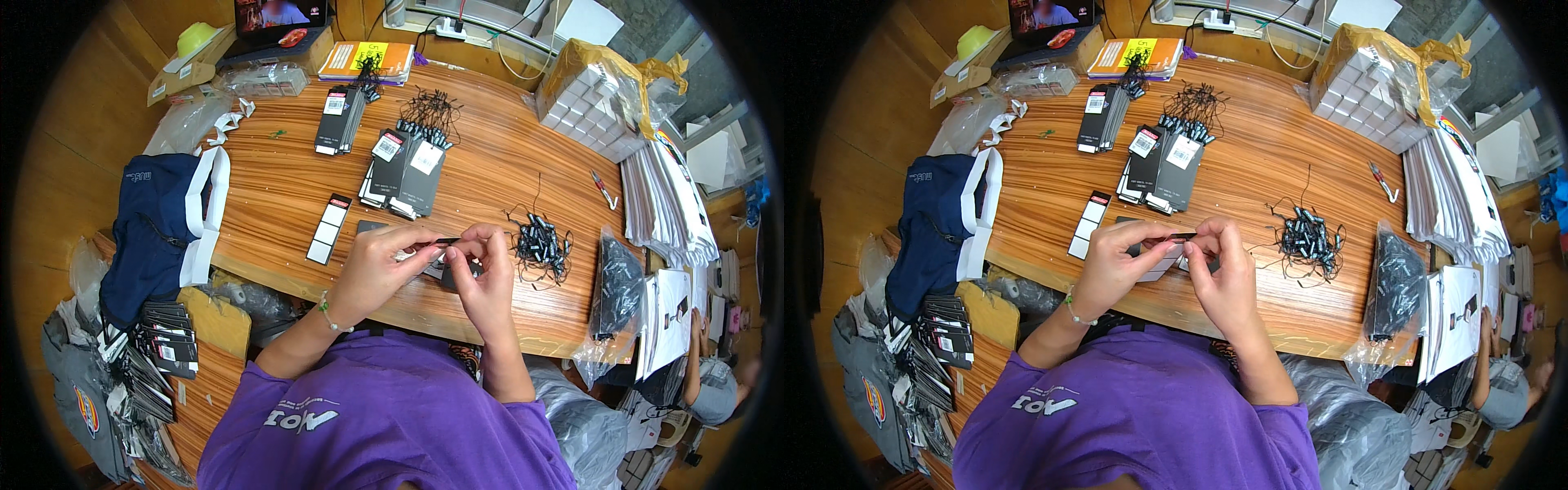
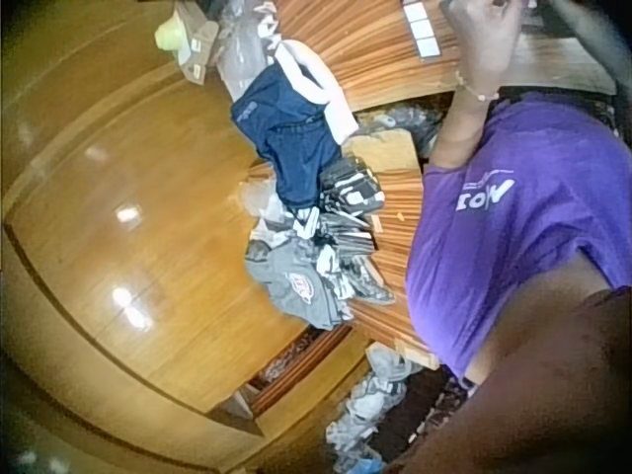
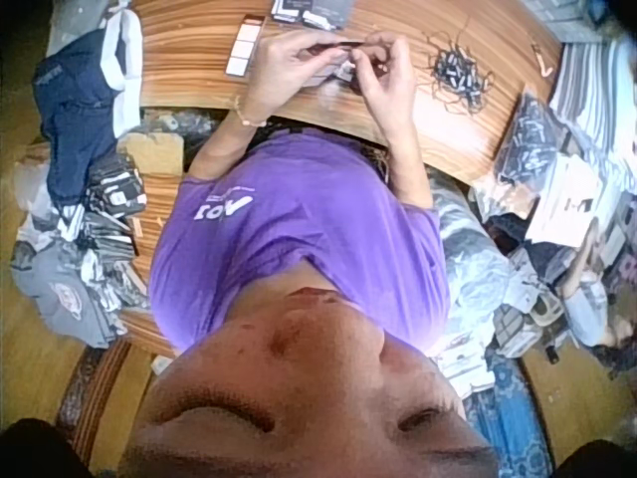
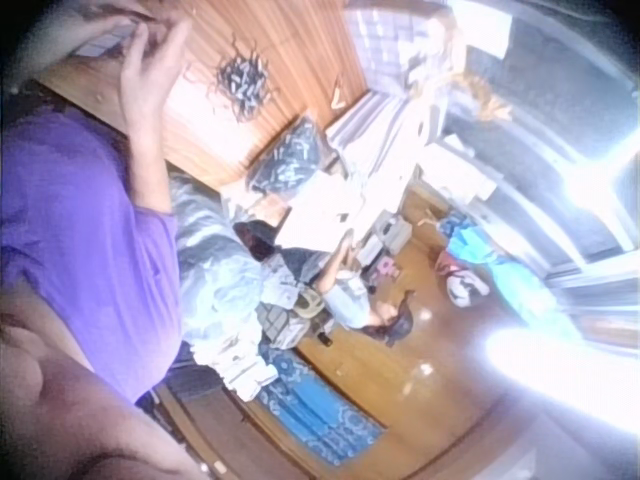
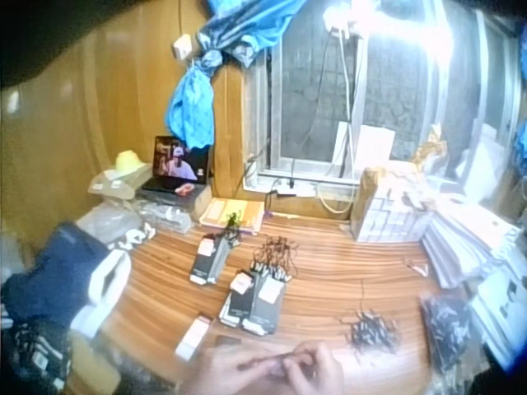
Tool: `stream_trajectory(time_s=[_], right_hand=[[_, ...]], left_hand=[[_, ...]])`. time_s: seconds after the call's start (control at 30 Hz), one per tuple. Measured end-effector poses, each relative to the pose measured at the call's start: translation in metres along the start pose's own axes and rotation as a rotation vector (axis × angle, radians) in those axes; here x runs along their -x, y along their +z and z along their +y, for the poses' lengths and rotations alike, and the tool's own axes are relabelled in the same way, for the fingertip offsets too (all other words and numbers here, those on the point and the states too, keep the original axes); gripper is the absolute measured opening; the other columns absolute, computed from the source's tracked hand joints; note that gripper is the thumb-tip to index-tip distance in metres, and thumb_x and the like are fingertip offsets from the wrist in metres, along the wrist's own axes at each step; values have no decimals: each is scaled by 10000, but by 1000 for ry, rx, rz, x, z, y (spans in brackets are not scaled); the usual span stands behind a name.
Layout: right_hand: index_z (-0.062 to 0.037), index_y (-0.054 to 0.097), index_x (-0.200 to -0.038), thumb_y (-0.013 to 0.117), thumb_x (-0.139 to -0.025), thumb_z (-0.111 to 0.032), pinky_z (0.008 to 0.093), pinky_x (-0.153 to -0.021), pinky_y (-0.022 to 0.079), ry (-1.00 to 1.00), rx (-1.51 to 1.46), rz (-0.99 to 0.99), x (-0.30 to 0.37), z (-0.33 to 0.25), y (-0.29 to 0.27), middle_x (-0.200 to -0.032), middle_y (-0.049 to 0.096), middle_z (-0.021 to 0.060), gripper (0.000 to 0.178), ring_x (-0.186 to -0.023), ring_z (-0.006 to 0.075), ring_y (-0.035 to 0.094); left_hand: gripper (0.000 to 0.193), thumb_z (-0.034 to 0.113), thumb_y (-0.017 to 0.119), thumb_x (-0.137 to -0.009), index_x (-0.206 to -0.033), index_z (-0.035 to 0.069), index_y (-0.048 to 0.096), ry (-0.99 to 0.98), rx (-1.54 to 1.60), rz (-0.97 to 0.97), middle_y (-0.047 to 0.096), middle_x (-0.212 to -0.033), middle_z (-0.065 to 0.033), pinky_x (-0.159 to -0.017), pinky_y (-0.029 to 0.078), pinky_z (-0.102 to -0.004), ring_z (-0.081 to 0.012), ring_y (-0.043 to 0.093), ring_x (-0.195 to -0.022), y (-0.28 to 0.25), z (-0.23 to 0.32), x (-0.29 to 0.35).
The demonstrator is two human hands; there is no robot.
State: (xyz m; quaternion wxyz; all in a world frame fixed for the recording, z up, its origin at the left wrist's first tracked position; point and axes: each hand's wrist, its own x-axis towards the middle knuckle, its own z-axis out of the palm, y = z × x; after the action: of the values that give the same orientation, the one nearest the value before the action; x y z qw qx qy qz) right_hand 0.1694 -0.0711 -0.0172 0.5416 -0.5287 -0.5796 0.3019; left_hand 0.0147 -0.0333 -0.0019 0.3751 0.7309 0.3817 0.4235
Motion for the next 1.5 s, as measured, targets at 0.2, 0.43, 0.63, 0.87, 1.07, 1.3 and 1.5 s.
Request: stream_trajectory(time_s=[0.2, 0.43, 0.63, 0.87, 1.07, 1.3, 1.5], right_hand=[[-7, 455, -971, 583, -795, 38, 265, -575, 459, 23, 64, -55, -4, -5, -4, -700, 599, 118, 223, -623, 163, 591], [-4, 474, -994, 576, -790, 58, 277, -579, 468, -57, 263, -80, -8, -19, -7, -706, 598, 127, 237, -612, 183, 597], [29, 550, -977, 514, -896, -42, 218, -736, 441, 297, -344, -186, -14, -16, -18, -862, 627, 42, 113, -816, 101, 584], [-53, 525, -903, 505, -912, -129, 226, -737, 406, 341, -738, -57, -7, 17, -8, -927, 536, 20, 79, -809, 74, 486], [-105, 434, -906, 529, -900, -213, 288, -693, 371, 256, -1194, -92, -23, 12, -19, -794, 432, 23, 144, -720, 137, 415], [-109, 417, -890, 521, -901, -214, 287, -654, 333, 85, -1369, -233, -36, 11, -8, -677, 377, -8, 148, -639, 126, 352], [-111, 414, -886, 521, -902, -215, 286, -671, 324, 21, -1323, -165, -40, 8, -1, -662, 368, -9, 150, -635, 124, 337]], left_hand=[[143, 29, 676, -748, -885, -12, 663, 98, -65, -47, 653, -775, -95, -577, 481, -256, -167, 620, -669, 1, -2, -1], [115, 50, 670, -736, -847, 20, 665, 281, -217, -52, 641, -759, -84, -616, 486, -303, -215, 608, -674, 2, 1, -4], [142, 70, 678, -699, -839, 57, 671, 492, -290, 22, 630, -833, -34, -655, 463, -312, -199, 589, -775, 0, -6, -11], [122, 126, 628, -691, -806, 137, 667, 705, -414, 23, 588, -883, 11, -757, 413, -362, -171, 559, -847, 4, -15, -10], [165, 86, 686, -664, -824, 129, 683, 559, -275, -24, 522, -762, 5, -637, 404, -311, -159, 523, -718, 2, -14, -5], [224, -37, 650, -715, -904, 84, 663, 378, 63, 54, 517, -783, -31, -571, 419, -269, -151, 516, -667, 14, -22, -8], [317, 20, 603, -794, -1104, 82, 573, 277, 137, 7, 515, -1028, -100, -750, 449, -304, -217, 543, -895, 25, -30, -12]])
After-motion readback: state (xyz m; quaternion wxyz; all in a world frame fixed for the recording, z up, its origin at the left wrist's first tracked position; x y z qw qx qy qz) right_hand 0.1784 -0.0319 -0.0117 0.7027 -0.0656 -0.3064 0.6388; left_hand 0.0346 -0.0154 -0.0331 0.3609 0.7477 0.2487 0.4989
